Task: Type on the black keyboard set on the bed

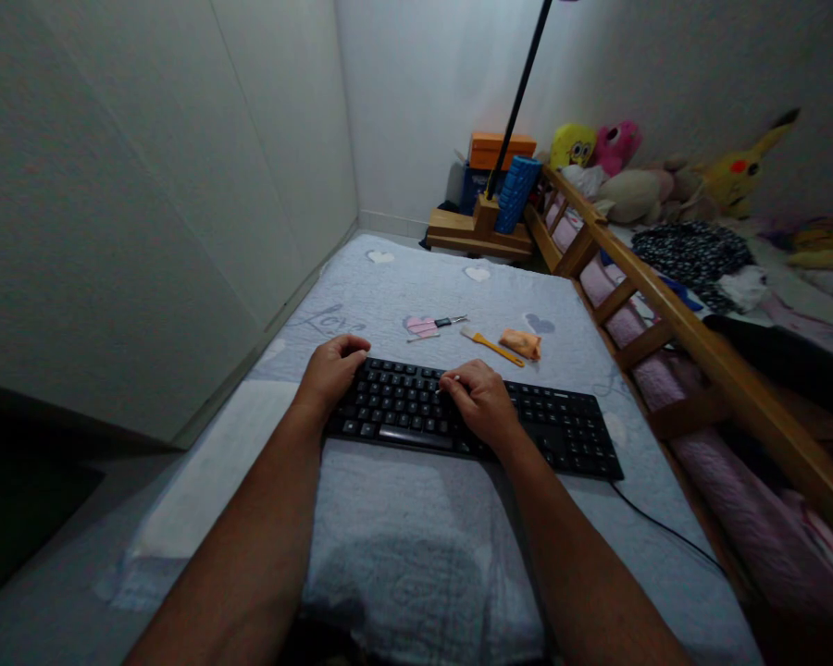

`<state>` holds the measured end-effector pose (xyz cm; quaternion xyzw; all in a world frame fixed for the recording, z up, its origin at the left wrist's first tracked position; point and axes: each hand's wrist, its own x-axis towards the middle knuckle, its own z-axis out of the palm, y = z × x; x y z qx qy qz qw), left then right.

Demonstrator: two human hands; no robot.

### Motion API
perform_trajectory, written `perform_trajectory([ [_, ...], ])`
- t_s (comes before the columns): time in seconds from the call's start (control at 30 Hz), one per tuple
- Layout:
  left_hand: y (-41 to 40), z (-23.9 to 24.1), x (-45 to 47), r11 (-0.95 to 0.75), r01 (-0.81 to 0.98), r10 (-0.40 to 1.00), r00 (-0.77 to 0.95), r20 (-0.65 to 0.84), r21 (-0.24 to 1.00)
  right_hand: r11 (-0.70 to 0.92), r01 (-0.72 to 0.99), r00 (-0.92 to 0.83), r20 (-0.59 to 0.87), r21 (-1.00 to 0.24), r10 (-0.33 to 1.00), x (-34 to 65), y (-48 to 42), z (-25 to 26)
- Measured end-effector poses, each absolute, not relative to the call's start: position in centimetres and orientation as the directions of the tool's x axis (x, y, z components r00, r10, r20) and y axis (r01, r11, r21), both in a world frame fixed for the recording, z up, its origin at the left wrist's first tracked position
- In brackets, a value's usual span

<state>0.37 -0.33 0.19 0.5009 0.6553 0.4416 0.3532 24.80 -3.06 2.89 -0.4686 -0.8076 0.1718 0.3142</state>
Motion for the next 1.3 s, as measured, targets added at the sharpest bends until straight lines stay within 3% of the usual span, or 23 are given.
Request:
perform_trajectory([
  [1.3, -0.4, 0.5, 0.5, 0.113, 0.322, 0.965, -0.26, -0.027, 0.94, 0.491, 0.638, -0.363, 0.33, -0.593, 0.871, 24.9, -3.1, 2.9],
])
